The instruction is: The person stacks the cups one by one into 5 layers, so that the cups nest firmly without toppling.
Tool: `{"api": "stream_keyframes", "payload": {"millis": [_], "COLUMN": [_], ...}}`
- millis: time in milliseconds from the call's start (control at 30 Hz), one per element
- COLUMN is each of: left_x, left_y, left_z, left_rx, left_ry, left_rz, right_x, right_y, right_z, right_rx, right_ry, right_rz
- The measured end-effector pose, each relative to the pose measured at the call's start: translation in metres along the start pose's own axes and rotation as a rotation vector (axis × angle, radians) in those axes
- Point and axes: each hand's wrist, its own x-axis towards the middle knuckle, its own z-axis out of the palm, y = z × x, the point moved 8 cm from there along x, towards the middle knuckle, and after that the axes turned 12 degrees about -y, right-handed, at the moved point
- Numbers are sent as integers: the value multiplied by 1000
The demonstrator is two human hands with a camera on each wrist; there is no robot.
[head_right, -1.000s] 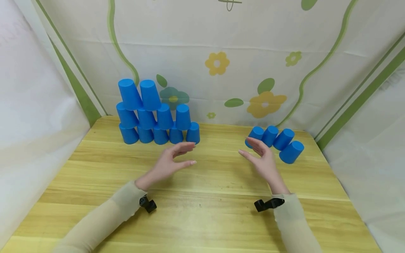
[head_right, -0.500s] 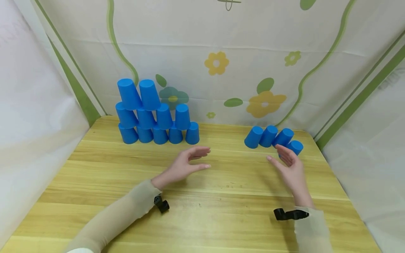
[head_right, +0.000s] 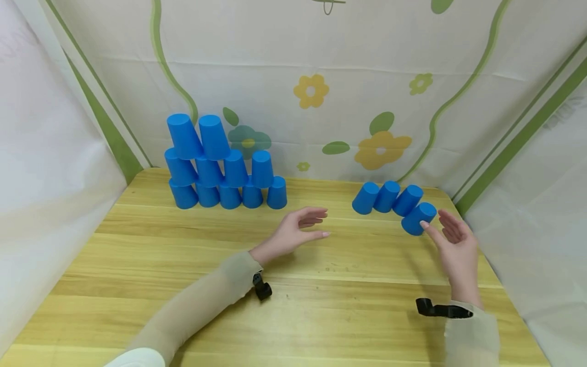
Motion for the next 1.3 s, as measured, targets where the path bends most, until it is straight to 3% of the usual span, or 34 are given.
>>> {"api": "stream_keyframes", "payload": {"millis": [367, 567, 800, 967, 1167, 1300], "left_x": [54, 89, 126, 135, 132, 135], "left_y": [-1, 10, 27, 23, -11, -21], "left_z": [12, 13, 18, 21, 37, 50], "left_rx": [-6, 0, 96, 101, 47, 19], "left_ry": [51, 73, 47, 59, 53, 29], "left_rz": [4, -22, -48, -70, -181, -210], "right_x": [20, 30, 37, 41, 45, 47], "right_y": [25, 36, 45, 45, 51, 56], "right_z": [-22, -21, -20, -14, -4, -6], "right_rx": [90, 15, 43, 13, 66, 139], "right_ry": [44, 28, 18, -4, -15, 3], "right_rz": [91, 130, 134, 108, 103, 103]}}
